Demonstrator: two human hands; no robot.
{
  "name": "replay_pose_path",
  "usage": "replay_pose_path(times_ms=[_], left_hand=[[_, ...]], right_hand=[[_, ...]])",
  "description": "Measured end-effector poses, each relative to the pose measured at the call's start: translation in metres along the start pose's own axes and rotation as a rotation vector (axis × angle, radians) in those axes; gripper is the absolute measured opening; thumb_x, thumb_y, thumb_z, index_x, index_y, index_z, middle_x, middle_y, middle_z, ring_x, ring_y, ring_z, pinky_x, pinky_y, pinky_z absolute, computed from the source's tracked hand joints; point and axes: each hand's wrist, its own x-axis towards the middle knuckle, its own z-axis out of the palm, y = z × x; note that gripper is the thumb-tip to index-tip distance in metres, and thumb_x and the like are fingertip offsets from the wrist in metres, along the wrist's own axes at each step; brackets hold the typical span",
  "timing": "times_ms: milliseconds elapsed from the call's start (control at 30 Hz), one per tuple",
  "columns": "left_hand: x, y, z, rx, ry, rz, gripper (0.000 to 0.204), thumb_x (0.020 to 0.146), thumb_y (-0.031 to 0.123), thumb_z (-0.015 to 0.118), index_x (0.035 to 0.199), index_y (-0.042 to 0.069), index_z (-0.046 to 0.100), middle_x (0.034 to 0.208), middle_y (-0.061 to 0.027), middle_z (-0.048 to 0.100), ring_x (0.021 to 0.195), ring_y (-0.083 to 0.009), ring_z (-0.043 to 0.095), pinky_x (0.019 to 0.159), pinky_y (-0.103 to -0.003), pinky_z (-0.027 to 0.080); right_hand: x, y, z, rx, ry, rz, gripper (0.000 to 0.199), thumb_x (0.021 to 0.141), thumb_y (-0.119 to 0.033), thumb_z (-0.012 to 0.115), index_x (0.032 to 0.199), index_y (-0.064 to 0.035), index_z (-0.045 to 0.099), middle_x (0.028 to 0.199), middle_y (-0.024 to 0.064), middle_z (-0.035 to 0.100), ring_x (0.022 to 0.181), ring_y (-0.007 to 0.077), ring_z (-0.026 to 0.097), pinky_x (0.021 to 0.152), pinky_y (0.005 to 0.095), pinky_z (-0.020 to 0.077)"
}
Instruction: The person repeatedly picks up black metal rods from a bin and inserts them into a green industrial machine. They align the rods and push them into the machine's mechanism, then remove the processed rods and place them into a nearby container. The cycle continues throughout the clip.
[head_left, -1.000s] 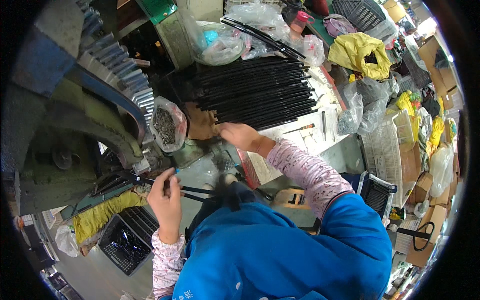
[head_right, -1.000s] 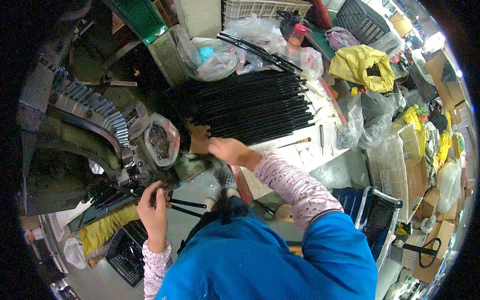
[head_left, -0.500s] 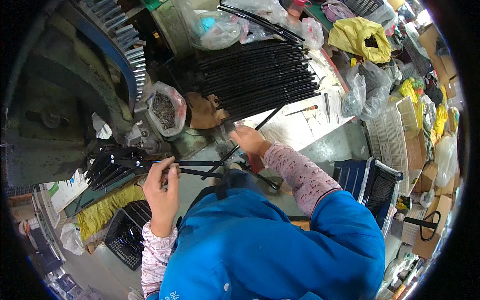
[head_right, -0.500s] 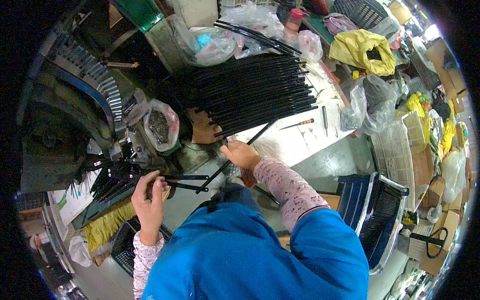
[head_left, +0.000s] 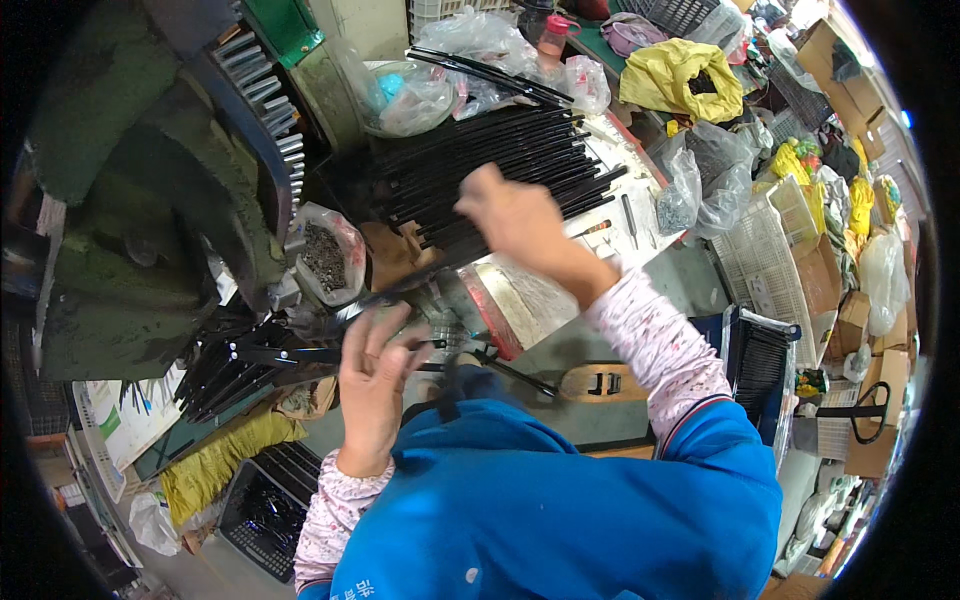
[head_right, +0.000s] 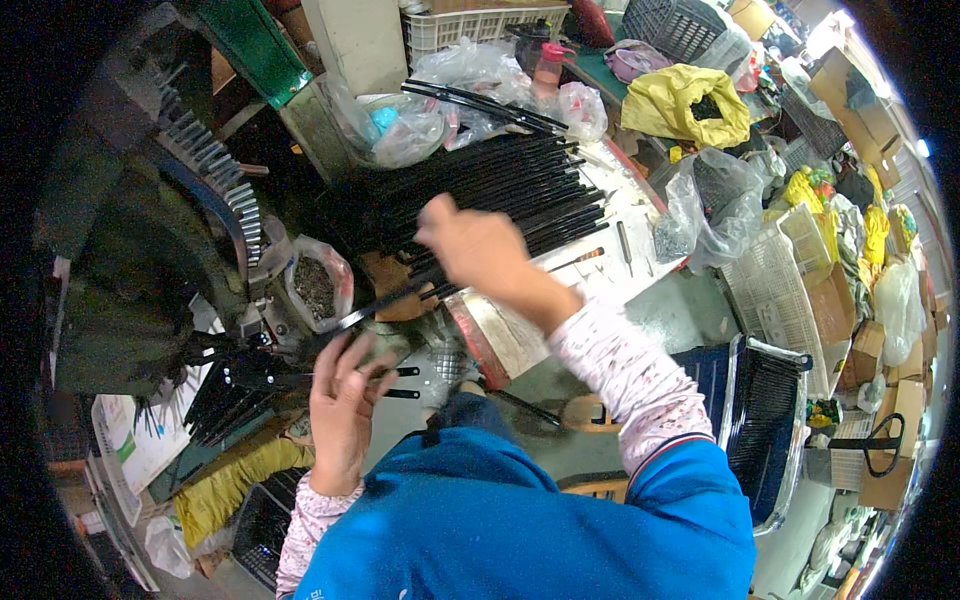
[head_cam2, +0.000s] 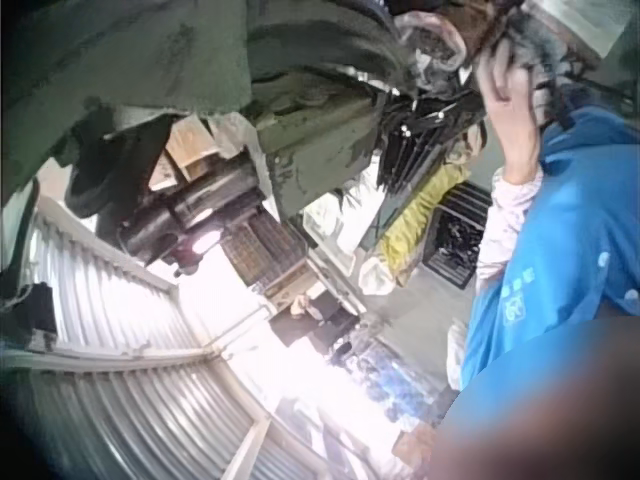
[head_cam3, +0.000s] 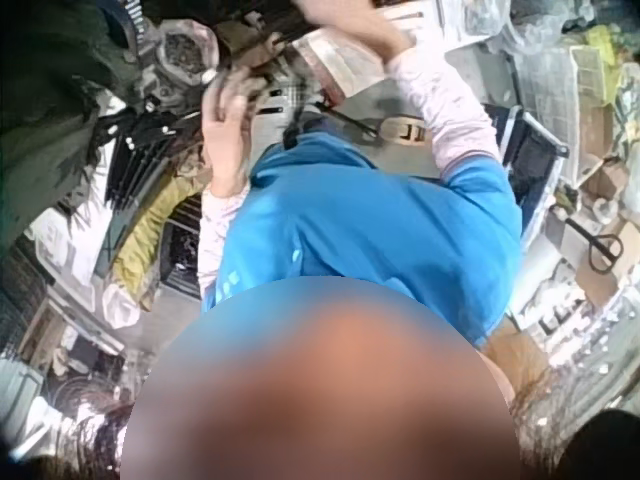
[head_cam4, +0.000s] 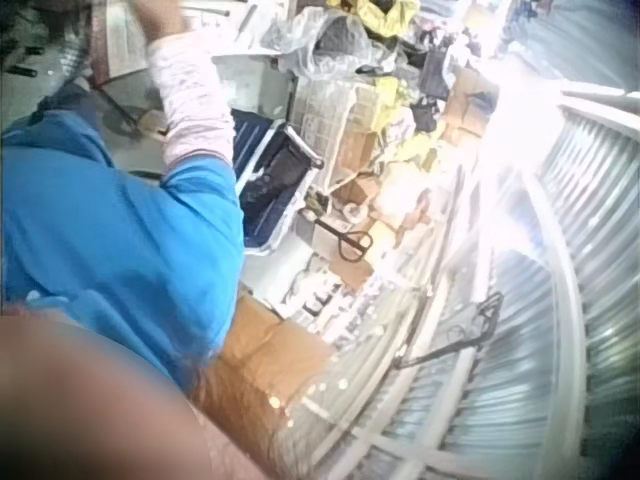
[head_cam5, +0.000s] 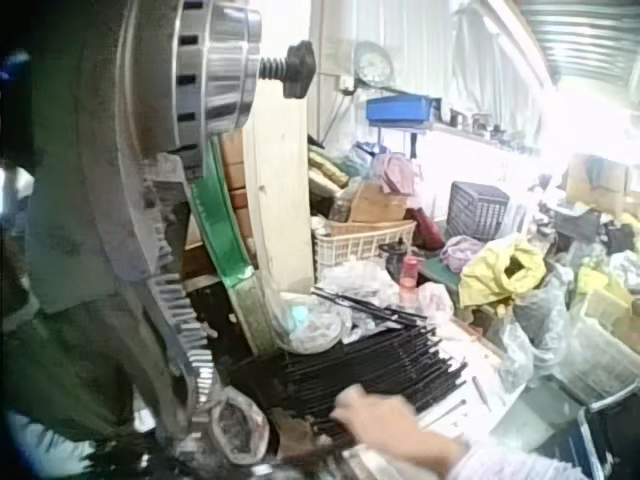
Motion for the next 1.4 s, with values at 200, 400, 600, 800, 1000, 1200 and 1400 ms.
replay_pose_path(times_ms=[200, 400, 600, 800, 1000, 1200, 1400], left_hand=[[-0.004, 0.019, -0.053, -0.084, 0.280, 0.279, 0.023, 0.097, 0.013, 0.053, 0.116, 0.000, 0.052, 0.110, -0.0157, 0.063, 0.098, -0.0268, 0.066, 0.087, -0.038, 0.056], [-0.004, 0.023, -0.085, -0.094, 0.410, 0.242, 0.020, 0.096, 0.018, 0.057, 0.105, 0.000, 0.053, 0.101, -0.0139, 0.064, 0.094, -0.0239, 0.066, 0.082, -0.034, 0.056], [-0.012, 0.016, -0.096, 0.039, 0.112, -0.127, 0.024, 0.097, 0.014, 0.055, 0.108, -0.007, 0.054, 0.095, -0.0206, 0.066, 0.083, -0.0275, 0.068, 0.075, -0.034, 0.057], [-0.003, -0.019, -0.111, 0.229, -0.025, -0.401, 0.031, 0.094, 0.019, 0.062, 0.108, -0.007, 0.054, 0.094, -0.0161, 0.066, 0.079, -0.0203, 0.067, 0.070, -0.031, 0.056], [0.015, -0.034, -0.085, -0.019, -0.095, -0.329, 0.036, 0.097, 0.023, 0.056, 0.115, -0.008, 0.052, 0.102, -0.0162, 0.065, 0.088, -0.0232, 0.066, 0.079, -0.035, 0.055], [0.024, -0.035, -0.046, -0.269, 0.059, -0.118, 0.027, 0.099, 0.019, 0.051, 0.107, -0.006, 0.058, 0.098, -0.0107, 0.067, 0.082, -0.0184, 0.066, 0.073, -0.030, 0.053], [0.041, -0.060, -0.056, -0.398, -0.017, -0.142, 0.022, 0.099, 0.018, 0.051, 0.107, -0.002, 0.057, 0.100, -0.0083, 0.065, 0.086, -0.0176, 0.065, 0.073, -0.031, 0.054]], right_hand=[[0.001, -0.112, 0.033, 0.137, 0.013, -0.181, 0.024, 0.093, -0.024, 0.052, 0.103, -0.0018, 0.046, 0.063, 0.0131, 0.062, 0.057, 0.0295, 0.065, 0.048, 0.0378, 0.0506], [-0.010, -0.162, 0.080, 0.253, -0.019, -0.191, 0.020, 0.091, -0.026, 0.058, 0.097, -0.0078, 0.053, 0.061, 0.0127, 0.061, 0.054, 0.0308, 0.062, 0.047, 0.0411, 0.0460], [0.008, -0.150, 0.113, -0.043, 0.122, -0.254, 0.020, 0.088, -0.024, 0.062, 0.090, -0.0041, 0.061, 0.067, 0.0120, 0.062, 0.050, 0.0280, 0.060, 0.043, 0.0379, 0.0466], [0.011, -0.164, 0.123, -0.263, 0.181, -0.295, 0.023, 0.081, -0.022, 0.068, 0.097, -0.0056, 0.064, 0.080, 0.0087, 0.066, 0.068, 0.0219, 0.064, 0.043, 0.0341, 0.0488], [0.018, -0.179, 0.114, -0.185, -0.121, -0.111, 0.022, 0.081, -0.015, 0.059, 0.100, -0.0046, 0.065, 0.089, 0.0145, 0.067, 0.078, 0.0329, 0.065, 0.063, 0.0429, 0.0542], [0.014, -0.173, 0.117, -0.149, -0.070, -0.153, 0.017, 0.085, -0.017, 0.057, 0.088, -0.0020, 0.064, 0.081, 0.0167, 0.066, 0.071, 0.0359, 0.065, 0.061, 0.0466, 0.0524], [0.004, -0.146, 0.101, 0.011, 0.188, -0.163, 0.011, 0.085, -0.015, 0.064, 0.081, -0.0055, 0.062, 0.065, 0.0139, 0.060, 0.051, 0.0304, 0.058, 0.048, 0.0408, 0.0472]])
